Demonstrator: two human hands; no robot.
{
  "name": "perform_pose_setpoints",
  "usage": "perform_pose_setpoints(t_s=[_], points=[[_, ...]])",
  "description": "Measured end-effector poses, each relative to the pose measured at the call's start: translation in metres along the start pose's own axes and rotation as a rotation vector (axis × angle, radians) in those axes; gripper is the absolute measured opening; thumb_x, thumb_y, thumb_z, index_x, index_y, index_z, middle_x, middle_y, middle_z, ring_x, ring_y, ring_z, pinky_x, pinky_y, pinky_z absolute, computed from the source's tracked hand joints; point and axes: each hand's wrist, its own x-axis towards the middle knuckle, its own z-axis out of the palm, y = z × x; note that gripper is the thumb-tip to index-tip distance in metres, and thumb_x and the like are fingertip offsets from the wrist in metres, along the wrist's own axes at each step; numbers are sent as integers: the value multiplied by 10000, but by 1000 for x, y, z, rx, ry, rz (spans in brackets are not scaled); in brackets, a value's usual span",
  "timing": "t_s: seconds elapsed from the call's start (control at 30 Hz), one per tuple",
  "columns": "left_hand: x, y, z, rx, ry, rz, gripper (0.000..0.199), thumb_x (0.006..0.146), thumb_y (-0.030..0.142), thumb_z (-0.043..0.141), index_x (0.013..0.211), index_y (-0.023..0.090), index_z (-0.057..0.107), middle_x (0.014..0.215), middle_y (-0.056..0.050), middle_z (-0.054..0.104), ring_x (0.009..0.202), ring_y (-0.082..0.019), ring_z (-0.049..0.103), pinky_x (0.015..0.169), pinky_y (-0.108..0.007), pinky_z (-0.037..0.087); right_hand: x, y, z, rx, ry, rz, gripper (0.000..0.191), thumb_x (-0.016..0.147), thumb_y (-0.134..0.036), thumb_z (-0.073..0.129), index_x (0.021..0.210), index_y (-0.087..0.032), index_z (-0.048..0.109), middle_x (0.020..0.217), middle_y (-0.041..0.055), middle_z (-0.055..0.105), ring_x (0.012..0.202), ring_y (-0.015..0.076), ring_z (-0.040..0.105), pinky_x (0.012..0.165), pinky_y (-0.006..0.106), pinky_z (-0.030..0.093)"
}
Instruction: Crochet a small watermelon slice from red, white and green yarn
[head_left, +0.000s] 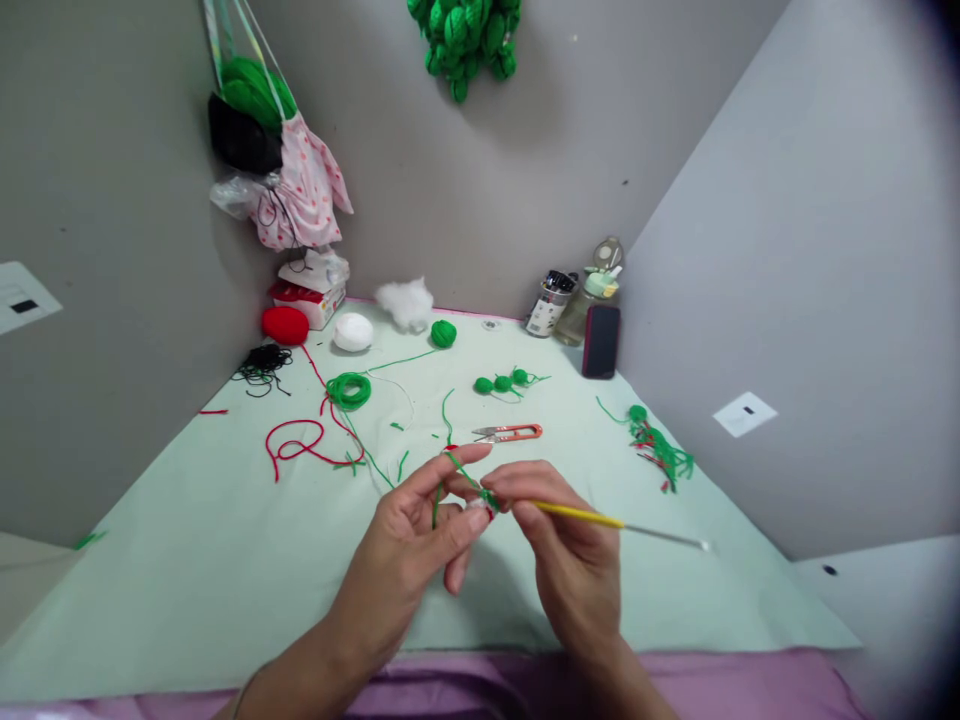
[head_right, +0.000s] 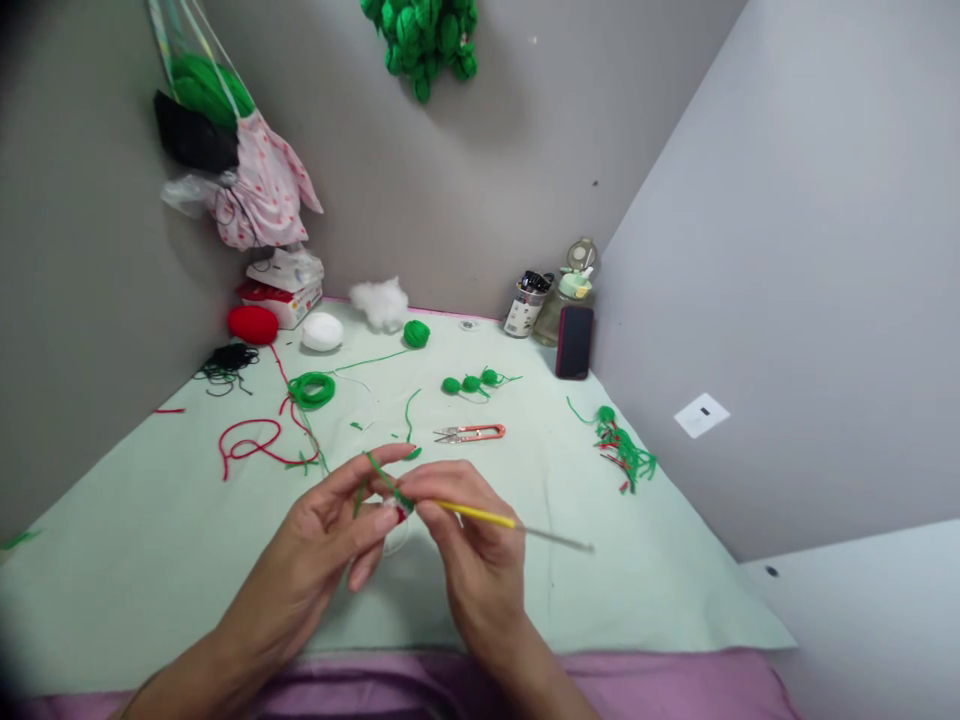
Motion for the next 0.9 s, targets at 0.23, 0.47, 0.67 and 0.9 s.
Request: perform_pose_setpoints(t_s=[0.23,0.47,0.67,0.9], points=[[6,-2,3,-159,76,-74,391,796,277,945,1177,270,857,735,52,636,495,-14,506,557,-173,397,-13,1,4,-433,-6,-289,406,969,-25,674,1234,-304,805,1075,66,791,927,197,762,751,304,635],[9,1,-4,-214,103,-118,320,776,253,942,1089,252,882,768,47,605,542,-21,466,551,-168,372,0,4,-5,-26,82,4,203,1059,-200,624,1032,-277,811,886,23,762,755,160,684,680,295,587],[4,-2,0,-26,77,-62,348,834,308,896,1180,316,860,834,15,664,813,-125,552,827,-246,437,1,7,0,-10,30,25,158,1039,-282,680,1016,-252,834,902,60,803,824,199,738,721,330,618],[2,2,-2,11,100,-68,354,819,321,898,1170,305,855,865,7,637,838,-151,530,825,-278,418,1,6,-7,127,43,166,245,1086,-347,594,981,-211,768,900,58,801,718,170,729,689,314,630]])
